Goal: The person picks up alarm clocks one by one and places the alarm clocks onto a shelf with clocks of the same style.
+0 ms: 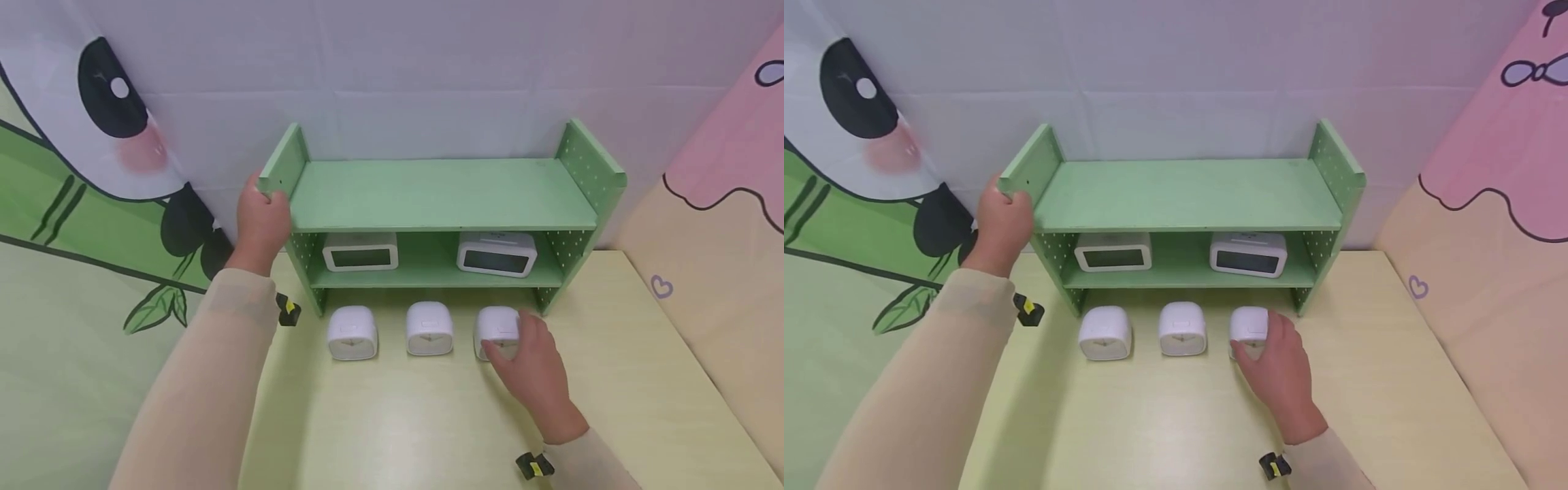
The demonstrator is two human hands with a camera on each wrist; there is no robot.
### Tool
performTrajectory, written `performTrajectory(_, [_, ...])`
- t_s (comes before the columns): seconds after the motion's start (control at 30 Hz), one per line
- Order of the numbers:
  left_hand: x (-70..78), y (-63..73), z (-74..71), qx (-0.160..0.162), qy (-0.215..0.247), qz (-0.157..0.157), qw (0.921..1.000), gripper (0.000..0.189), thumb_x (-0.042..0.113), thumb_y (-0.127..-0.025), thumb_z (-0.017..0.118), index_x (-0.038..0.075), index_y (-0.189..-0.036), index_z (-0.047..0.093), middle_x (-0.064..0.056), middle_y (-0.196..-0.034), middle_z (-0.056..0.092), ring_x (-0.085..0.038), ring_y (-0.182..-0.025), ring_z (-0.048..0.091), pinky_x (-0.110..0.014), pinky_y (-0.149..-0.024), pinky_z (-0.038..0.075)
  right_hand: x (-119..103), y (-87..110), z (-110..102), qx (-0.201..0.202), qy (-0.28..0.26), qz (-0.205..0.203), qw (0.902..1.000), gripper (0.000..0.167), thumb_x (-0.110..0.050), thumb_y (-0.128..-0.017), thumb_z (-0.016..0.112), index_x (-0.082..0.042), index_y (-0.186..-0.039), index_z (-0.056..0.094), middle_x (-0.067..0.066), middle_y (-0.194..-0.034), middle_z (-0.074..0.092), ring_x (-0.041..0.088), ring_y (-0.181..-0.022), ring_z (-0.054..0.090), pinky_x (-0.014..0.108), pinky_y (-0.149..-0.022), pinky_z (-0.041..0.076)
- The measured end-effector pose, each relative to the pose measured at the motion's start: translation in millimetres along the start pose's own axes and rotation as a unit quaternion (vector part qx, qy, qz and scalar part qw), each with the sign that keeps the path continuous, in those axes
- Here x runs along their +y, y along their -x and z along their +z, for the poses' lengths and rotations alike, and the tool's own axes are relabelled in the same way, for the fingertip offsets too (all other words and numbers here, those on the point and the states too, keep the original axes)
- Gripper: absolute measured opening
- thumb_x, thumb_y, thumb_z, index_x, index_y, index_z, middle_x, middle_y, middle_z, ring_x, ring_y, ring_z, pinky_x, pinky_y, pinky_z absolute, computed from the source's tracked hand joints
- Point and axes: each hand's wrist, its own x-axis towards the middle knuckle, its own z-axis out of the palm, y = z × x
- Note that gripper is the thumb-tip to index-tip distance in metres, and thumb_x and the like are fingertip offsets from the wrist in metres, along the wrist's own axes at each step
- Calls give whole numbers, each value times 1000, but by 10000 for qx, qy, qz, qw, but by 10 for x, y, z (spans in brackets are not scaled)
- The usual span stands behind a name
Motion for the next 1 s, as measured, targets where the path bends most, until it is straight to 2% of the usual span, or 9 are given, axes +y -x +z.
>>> performTrajectory(0.1, [-15, -4, 6, -44, 35, -32, 10000, 60, 17, -104, 30, 19, -164, 26, -12, -146, 49, -25, -116, 47, -47, -99, 45, 25, 34, 74, 23, 99, -73, 9999, 85, -41, -90, 76, 8, -148, 37, 30, -140, 46, 48, -110, 55, 61, -78, 52])
performTrajectory(0.3, [-14, -3, 19, 15, -44, -20, 10000, 60, 17, -103, 30, 19, -164, 27, -12, -147, 49, -26, -117, 47, -47, -99, 45, 56, 65, 165, 2, 117, 61, 9999, 87, -44, -90, 75, 6, -149, 37, 29, -142, 45, 48, -114, 54, 62, -77, 53])
performTrajectory(0.53, [12, 6, 20, 33, -97, -30, 9999, 61, 18, -103, 30, 21, -164, 26, -11, -148, 48, -26, -118, 47, -48, -100, 44, 67, 61, 246, 214, 102, 50, 9997, 87, -42, -89, 77, 6, -148, 36, 31, -140, 43, 51, -105, 60, 63, -71, 54])
performTrajectory(0.83, [11, 4, 18, 32, -89, 3, 10000, 60, 19, -104, 29, 19, -164, 26, -12, -148, 49, -26, -119, 47, -48, -101, 44, 42, -1, 292, -13, 62, 413, 9991, 98, -50, -88, 76, 8, -152, 30, 31, -144, 40, 50, -108, 60, 62, -76, 54])
performTrajectory(1.0, [13, 11, 7, 56, -72, 27, 10000, 59, 18, -103, 29, 17, -163, 29, -13, -146, 50, -26, -117, 47, -47, -100, 44, 36, -23, 320, 11, 19, 475, 9989, 100, -51, -88, 76, 8, -152, 28, 31, -144, 40, 51, -107, 60, 61, -77, 54])
